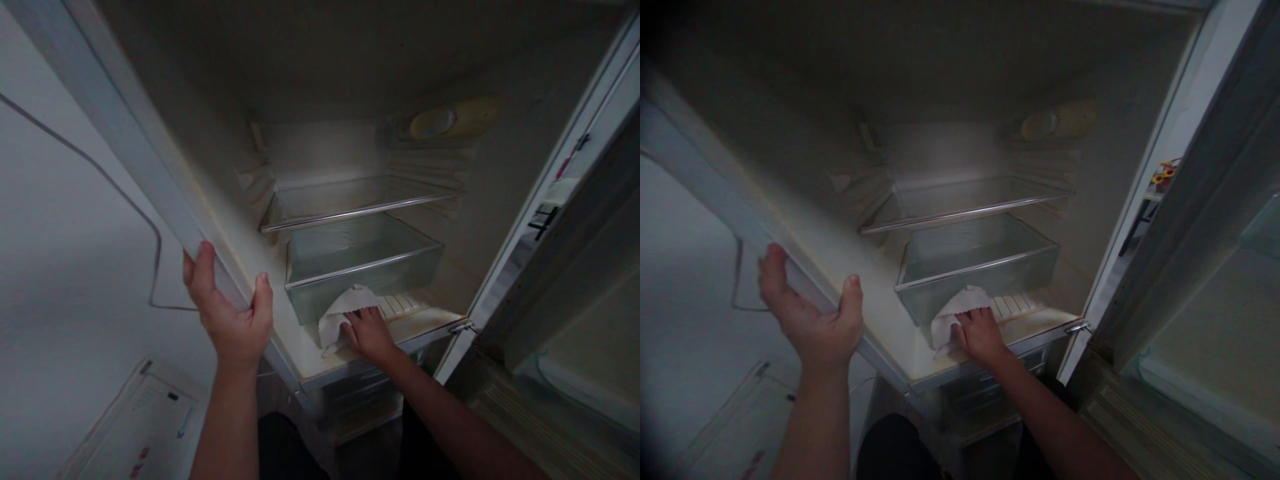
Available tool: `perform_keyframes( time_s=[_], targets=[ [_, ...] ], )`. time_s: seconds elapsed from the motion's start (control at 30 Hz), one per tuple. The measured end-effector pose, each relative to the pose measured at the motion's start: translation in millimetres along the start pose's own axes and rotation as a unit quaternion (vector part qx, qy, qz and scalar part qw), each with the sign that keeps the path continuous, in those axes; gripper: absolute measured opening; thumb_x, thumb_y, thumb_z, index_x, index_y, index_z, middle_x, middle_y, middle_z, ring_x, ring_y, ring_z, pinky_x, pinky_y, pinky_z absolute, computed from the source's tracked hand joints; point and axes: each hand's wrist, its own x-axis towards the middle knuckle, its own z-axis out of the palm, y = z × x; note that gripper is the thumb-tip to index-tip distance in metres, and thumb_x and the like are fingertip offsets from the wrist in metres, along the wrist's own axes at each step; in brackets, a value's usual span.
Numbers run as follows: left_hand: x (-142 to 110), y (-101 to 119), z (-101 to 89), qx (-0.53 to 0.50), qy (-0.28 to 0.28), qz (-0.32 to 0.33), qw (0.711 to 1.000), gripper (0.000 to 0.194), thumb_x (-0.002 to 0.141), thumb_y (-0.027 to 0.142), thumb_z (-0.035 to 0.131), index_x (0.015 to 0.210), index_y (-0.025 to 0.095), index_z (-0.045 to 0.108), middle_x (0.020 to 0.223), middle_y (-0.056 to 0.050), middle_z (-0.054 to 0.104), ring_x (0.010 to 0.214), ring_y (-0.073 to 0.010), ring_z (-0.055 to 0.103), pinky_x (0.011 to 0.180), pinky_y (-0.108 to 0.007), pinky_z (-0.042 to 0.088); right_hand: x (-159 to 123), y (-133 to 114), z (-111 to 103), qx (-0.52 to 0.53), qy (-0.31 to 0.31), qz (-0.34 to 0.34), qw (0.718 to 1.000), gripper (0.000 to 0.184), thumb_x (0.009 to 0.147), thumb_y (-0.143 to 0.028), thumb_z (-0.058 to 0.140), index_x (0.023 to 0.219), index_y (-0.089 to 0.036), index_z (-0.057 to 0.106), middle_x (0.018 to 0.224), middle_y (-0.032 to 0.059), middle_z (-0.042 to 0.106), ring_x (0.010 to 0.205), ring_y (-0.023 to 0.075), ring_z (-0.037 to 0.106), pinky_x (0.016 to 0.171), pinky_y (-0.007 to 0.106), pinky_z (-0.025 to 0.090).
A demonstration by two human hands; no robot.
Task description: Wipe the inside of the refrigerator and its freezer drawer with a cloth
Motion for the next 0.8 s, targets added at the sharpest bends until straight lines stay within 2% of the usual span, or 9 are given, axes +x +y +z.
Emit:
perform_keyframes(
  time_s=[0.07,0.13,0.27,0.37,0.47,0.57,0.67,0.73,0.8],
  targets=[
    [0.2,-0.3,0.2,0.001,-0.001,-0.004,1.0,0.087,0.078,0.021,0.073,0.154,0.029,0.031,0.157,-0.009,0.035,0.15,-0.0297,0.026,0.127,-0.053,0.015,10.7,-16.8,5.8,0.012,0.007,-0.059,0.998,0.035,0.096,-0.037,0.053,0.127,-0.024,0.064,0.11,0.0133,0.065,0.107,0.0305,0.057,0.097,0.05,0.046],
    [0.5,-0.6,0.2,0.002,0.0,-0.003,1.0,0.087,0.078,0.021,0.073,0.153,0.028,0.031,0.158,-0.01,0.034,0.15,-0.0298,0.026,0.127,-0.053,0.015,26.4,-32.0,14.4,0.022,0.023,-0.139,0.99,0.039,0.096,-0.035,0.053,0.133,-0.026,0.06,0.115,0.0112,0.065,0.114,0.0296,0.055,0.109,0.055,0.038],
    [1.3,0.5,-0.7,0.009,-0.006,0.006,1.0,0.087,0.078,0.021,0.072,0.154,0.027,0.029,0.158,-0.01,0.034,0.15,-0.03,0.026,0.126,-0.054,0.015,56.6,-47.4,28.3,0.033,0.018,-0.278,0.96,0.038,0.095,-0.042,0.056,0.124,-0.018,0.063,0.126,0.0112,0.064,0.132,0.0301,0.047,0.122,0.055,0.021],
    [1.8,2.6,-1.3,0.009,-0.007,0.005,1.0,0.087,0.078,0.021,0.072,0.154,0.029,0.03,0.158,-0.009,0.034,0.15,-0.0301,0.027,0.127,-0.054,0.016,63.2,-35.1,28.9,0.047,-0.012,-0.329,0.943,0.039,0.096,-0.04,0.055,0.125,-0.015,0.063,0.132,0.0122,0.061,0.144,0.0275,0.035,0.124,0.048,0.022],
    [2.6,3.1,-1.1,0.002,-0.005,0.003,1.0,0.088,0.078,0.021,0.072,0.154,0.033,0.03,0.157,-0.007,0.035,0.15,-0.0297,0.027,0.127,-0.053,0.016,53.8,2.4,21.6,0.052,-0.035,-0.338,0.939,0.036,0.098,-0.031,0.05,0.13,-0.02,0.063,0.138,0.0072,0.059,0.149,0.0223,0.028,0.124,0.044,0.022],
    [3.3,0.8,-0.3,-0.011,-0.003,0.016,1.0,0.092,0.074,0.02,0.074,0.155,0.033,0.029,0.157,-0.006,0.035,0.149,-0.0315,0.027,0.127,-0.054,0.017,37.2,56.5,7.6,0.027,-0.035,-0.252,0.967,0.044,0.092,-0.032,0.058,0.134,-0.021,0.061,0.134,0.0097,0.061,0.144,0.026,0.036,0.123,0.049,0.022],
    [3.3,-1.6,-0.1,-0.015,-0.002,0.026,1.0,0.095,0.072,0.021,0.075,0.155,0.033,0.029,0.156,-0.005,0.036,0.149,-0.0326,0.027,0.126,-0.055,0.018,25.2,108.0,-11.9,-0.024,-0.012,-0.093,0.995,0.05,0.089,-0.034,0.061,0.137,-0.02,0.059,0.129,0.0146,0.062,0.137,0.0328,0.043,0.121,0.058,0.019],
    [3.2,-1.6,-0.5,-0.011,-0.006,0.018,1.0,0.095,0.073,0.022,0.074,0.154,0.036,0.028,0.156,-0.004,0.035,0.149,-0.0325,0.027,0.127,-0.056,0.018,22.3,131.5,-24.8,-0.056,0.041,0.03,0.997,0.068,0.087,-0.042,0.063,0.147,-0.016,0.048,0.146,0.0201,0.048,0.145,0.0393,0.03,0.119,0.06,0.02],
    [3.3,-0.6,-1.0,-0.007,-0.008,0.011,1.0,0.093,0.075,0.023,0.073,0.154,0.037,0.028,0.156,-0.004,0.035,0.148,-0.0334,0.027,0.127,-0.059,0.017,21.8,144.3,-33.5,-0.068,0.1,0.138,0.983,0.092,0.083,-0.052,0.065,0.156,-0.01,0.029,0.16,0.023,0.024,0.151,0.0421,0.012,0.119,0.057,0.022]
  ],
)
